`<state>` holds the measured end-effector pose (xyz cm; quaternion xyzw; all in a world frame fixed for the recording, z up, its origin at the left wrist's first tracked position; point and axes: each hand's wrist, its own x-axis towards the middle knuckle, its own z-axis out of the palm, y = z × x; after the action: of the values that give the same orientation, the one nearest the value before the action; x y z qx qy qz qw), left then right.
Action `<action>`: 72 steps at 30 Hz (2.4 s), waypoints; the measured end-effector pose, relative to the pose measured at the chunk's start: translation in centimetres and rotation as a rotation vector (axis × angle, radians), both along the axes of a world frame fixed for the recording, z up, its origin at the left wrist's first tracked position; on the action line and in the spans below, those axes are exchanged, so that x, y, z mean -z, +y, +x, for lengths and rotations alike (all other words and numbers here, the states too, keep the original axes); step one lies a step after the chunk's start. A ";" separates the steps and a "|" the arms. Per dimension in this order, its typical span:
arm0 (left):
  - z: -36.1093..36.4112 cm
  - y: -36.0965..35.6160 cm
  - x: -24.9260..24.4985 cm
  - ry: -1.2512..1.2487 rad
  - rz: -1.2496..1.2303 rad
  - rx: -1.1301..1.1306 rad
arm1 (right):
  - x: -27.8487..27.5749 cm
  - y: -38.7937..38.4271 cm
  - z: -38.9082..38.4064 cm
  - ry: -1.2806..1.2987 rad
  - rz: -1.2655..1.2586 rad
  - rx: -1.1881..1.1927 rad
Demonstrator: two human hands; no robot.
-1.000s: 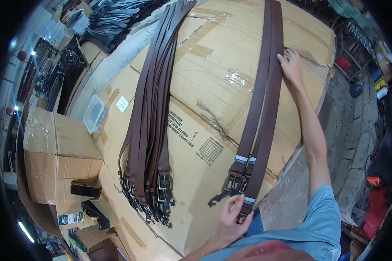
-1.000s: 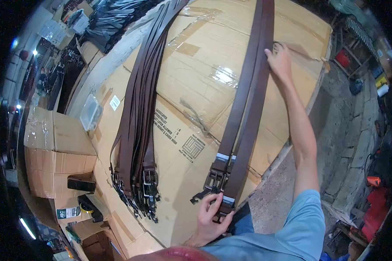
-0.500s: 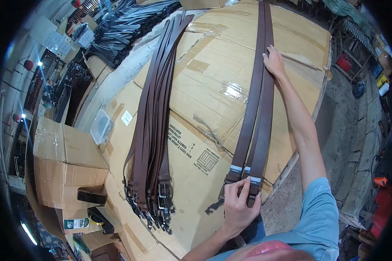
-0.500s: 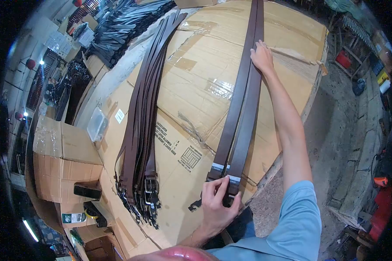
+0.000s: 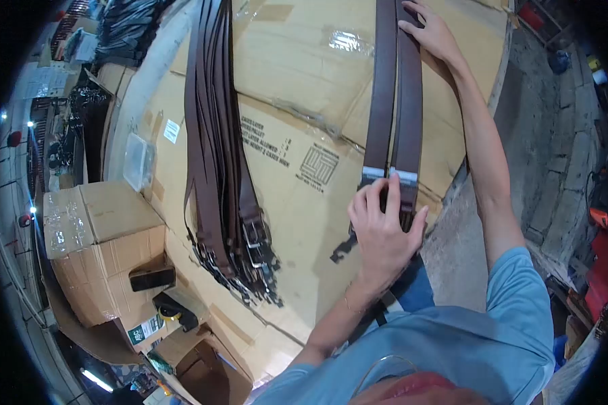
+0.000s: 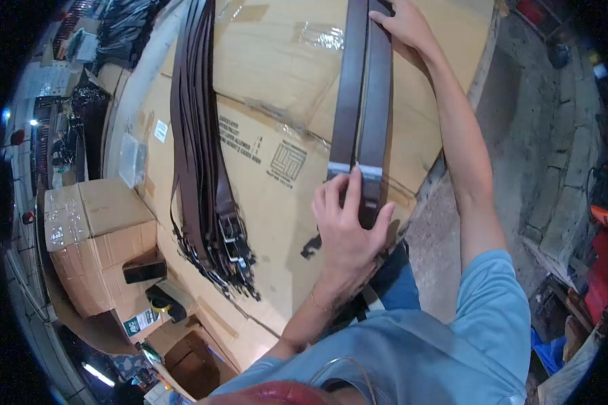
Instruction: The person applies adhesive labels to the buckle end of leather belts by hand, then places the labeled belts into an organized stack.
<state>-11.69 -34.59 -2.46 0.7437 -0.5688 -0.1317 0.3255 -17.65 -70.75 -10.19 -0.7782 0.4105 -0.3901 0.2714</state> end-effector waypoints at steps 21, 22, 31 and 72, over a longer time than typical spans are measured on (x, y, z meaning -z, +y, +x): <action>0.2 4.1 1.5 0.043 -0.099 -0.089 | -2.7 3.5 0.5 0.136 -0.096 0.107; 0.2 4.0 1.5 0.033 -0.103 -0.081 | -3.0 3.6 0.5 0.132 -0.101 0.104; 0.0 5.7 0.8 -0.085 -0.122 -0.154 | -1.4 3.2 0.7 -0.165 -0.016 0.080; 25.9 64.6 2.3 0.065 -0.061 -1.414 | -12.9 45.2 19.6 0.456 -0.191 -0.676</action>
<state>14.20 30.05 -4.71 0.9211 0.0568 0.1049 0.3705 1.90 -25.55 2.71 -0.9573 0.1436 -0.1329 0.2130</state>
